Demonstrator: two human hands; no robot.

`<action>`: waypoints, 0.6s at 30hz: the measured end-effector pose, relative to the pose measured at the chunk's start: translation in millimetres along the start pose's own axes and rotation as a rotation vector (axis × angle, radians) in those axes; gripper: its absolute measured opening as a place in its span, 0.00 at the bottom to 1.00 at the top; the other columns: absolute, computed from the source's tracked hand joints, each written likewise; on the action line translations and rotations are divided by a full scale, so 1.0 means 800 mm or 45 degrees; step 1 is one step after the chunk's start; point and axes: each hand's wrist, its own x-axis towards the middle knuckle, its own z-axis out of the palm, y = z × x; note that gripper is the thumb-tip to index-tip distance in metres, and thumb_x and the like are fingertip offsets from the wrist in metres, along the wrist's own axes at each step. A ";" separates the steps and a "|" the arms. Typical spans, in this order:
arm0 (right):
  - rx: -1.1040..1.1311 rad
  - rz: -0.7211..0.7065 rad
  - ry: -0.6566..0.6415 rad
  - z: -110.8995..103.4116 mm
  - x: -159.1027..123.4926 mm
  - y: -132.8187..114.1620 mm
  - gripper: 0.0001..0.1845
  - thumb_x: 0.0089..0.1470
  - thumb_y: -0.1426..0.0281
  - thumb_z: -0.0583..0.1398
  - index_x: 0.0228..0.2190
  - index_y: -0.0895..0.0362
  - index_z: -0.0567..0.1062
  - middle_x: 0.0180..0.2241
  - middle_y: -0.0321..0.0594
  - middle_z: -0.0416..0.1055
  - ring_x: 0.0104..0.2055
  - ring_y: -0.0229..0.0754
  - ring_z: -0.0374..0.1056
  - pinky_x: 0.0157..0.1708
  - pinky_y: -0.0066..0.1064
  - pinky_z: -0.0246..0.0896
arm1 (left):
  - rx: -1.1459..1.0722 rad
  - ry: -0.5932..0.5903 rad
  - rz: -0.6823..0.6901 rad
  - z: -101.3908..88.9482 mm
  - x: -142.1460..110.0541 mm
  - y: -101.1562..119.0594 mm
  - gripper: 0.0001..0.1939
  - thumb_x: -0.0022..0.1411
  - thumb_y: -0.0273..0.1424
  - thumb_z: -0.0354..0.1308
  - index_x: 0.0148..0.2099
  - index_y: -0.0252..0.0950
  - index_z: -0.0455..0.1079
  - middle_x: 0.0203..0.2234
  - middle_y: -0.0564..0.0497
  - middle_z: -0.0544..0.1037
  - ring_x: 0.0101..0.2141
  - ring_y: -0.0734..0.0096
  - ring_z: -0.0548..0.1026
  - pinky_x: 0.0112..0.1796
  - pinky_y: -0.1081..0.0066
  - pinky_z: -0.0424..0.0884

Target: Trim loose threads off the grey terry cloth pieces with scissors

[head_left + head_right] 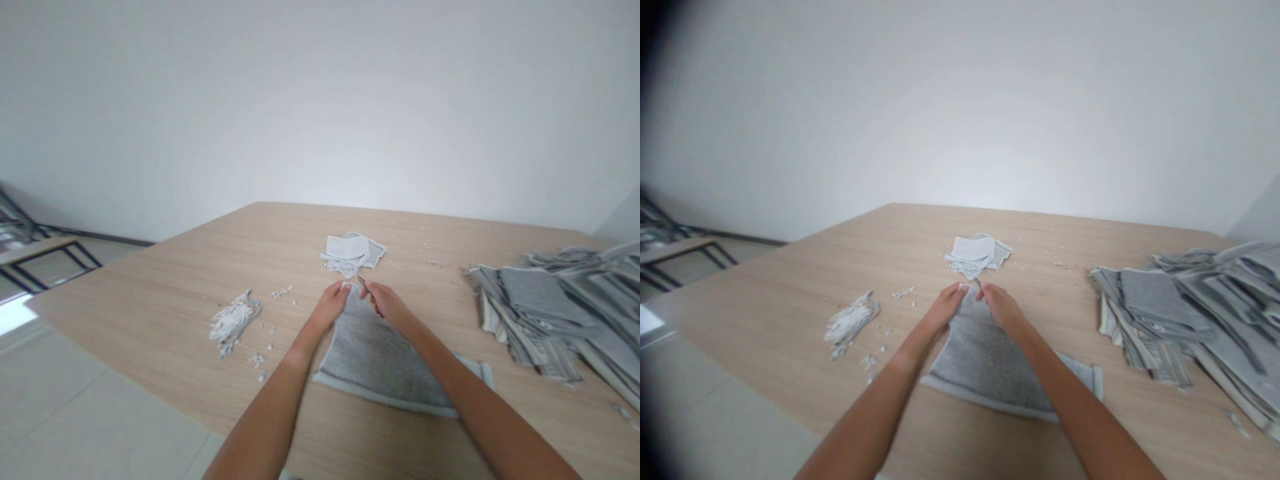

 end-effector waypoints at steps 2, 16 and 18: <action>-0.080 -0.034 0.030 0.002 -0.002 0.005 0.27 0.67 0.50 0.42 0.31 0.52 0.70 0.21 0.30 0.57 0.21 0.37 0.55 0.24 0.29 0.50 | -0.006 -0.003 0.000 -0.003 0.002 -0.002 0.18 0.60 0.47 0.59 0.33 0.36 0.70 0.27 0.52 0.74 0.32 0.66 0.70 0.35 0.70 0.67; -0.501 -0.166 0.152 0.011 -0.037 -0.020 0.22 0.71 0.54 0.42 0.33 0.51 0.65 0.30 0.35 0.69 0.34 0.41 0.65 0.35 0.30 0.49 | -0.205 -0.152 0.054 -0.009 -0.005 0.011 0.18 0.60 0.46 0.59 0.33 0.35 0.73 0.33 0.47 0.80 0.38 0.60 0.73 0.43 0.66 0.68; -0.568 -0.190 0.161 0.010 -0.039 -0.021 0.22 0.72 0.53 0.42 0.34 0.51 0.65 0.30 0.35 0.70 0.34 0.41 0.65 0.34 0.30 0.47 | -0.059 -0.181 0.136 -0.010 -0.006 0.010 0.19 0.62 0.47 0.58 0.31 0.35 0.73 0.31 0.48 0.79 0.36 0.61 0.72 0.43 0.66 0.68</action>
